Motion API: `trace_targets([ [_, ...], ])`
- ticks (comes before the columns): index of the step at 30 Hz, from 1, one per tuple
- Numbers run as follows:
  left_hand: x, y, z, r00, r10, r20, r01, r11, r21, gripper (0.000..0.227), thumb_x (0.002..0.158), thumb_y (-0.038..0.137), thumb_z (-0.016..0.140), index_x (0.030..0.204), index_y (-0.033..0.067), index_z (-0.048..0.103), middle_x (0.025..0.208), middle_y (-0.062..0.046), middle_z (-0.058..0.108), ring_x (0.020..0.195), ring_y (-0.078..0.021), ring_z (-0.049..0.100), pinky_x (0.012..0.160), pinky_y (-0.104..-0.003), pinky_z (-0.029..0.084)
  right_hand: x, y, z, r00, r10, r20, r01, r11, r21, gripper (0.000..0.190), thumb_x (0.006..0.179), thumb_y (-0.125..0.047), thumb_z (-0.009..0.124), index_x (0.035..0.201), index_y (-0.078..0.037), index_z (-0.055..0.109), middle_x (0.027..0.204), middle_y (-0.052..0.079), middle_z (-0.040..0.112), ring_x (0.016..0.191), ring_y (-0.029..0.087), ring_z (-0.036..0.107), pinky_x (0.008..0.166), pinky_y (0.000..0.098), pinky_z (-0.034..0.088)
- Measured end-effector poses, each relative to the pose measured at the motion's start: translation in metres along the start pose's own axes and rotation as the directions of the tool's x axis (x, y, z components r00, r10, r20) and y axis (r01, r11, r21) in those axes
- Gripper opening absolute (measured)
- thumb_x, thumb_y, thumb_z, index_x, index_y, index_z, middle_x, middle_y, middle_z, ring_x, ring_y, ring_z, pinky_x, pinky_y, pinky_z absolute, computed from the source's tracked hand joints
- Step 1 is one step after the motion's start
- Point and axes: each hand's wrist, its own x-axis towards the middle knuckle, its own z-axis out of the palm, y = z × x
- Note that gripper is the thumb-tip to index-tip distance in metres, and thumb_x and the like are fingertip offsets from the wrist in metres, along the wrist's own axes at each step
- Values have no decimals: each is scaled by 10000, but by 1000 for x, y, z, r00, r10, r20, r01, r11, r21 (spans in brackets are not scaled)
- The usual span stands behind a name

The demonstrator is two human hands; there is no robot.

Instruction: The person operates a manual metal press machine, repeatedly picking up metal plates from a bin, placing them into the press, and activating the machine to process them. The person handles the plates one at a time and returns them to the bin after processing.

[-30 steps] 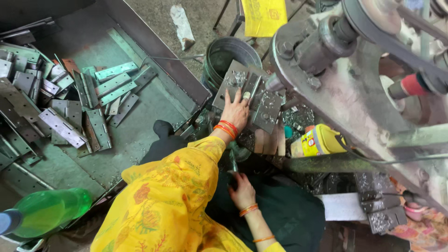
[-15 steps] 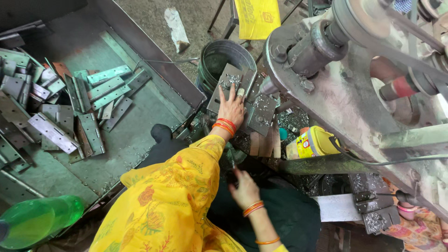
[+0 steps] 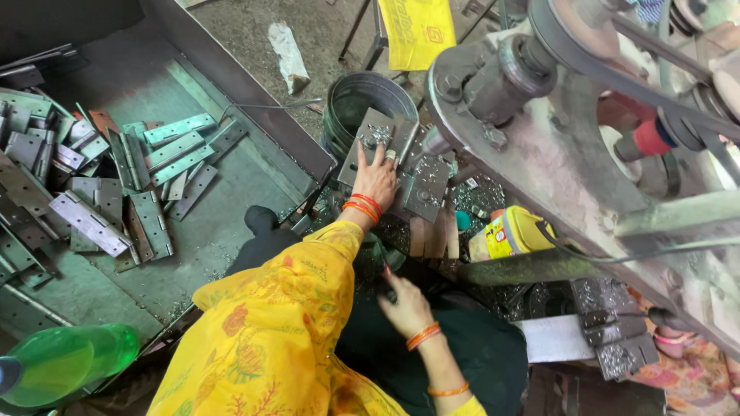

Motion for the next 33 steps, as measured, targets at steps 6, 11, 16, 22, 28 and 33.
trace_targets([
  [6,-38,9,-38,981,106,161,-111,993,25,318,974,296,534,1021,122,796,1173,-70,672,1351,-336,435,1154,-776,87,16,-14,-32,984,-171,-48,171,985,-6,518,802,-313,745,1263,-97,646,1076,192,718,1031,391,675,881,466,547],
  [11,-82,13,-67,919,187,346,-207,978,22,246,941,256,580,1027,164,792,1064,-30,704,1306,-318,471,1216,-757,89,9,-23,-34,998,-34,47,35,999,-21,495,817,-360,713,1272,-169,670,1089,181,715,1053,378,673,899,462,546],
  [16,-88,16,-68,986,167,-18,-157,956,249,317,816,298,590,1014,143,783,1087,-63,682,1231,-334,487,1102,-767,164,8,-22,-34,999,-49,13,50,999,-18,504,822,-376,709,1275,-158,666,1108,180,720,1078,374,670,916,460,541],
  [22,-79,12,-60,979,194,-66,-181,968,174,298,901,248,594,1093,92,761,1072,-63,668,1216,-328,523,1164,-745,167,5,-9,-33,992,-124,36,122,991,60,652,860,-412,697,1414,-98,558,1261,225,668,1190,385,626,1003,435,496],
  [28,-84,-5,-86,892,226,-391,-314,933,-178,284,793,151,669,1051,65,752,1043,-52,680,1099,-247,579,1187,-568,314,17,10,-51,997,-72,-2,68,937,344,641,908,-405,683,1463,-118,540,1339,166,701,1180,271,700,996,375,532],
  [33,-78,-31,-92,919,73,-388,-333,672,-662,261,721,112,726,967,25,717,971,-81,701,1001,-294,610,935,-432,475,45,23,-54,945,81,-317,98,854,511,713,843,-198,775,1482,-108,471,1217,121,703,1038,187,690,889,326,554],
])
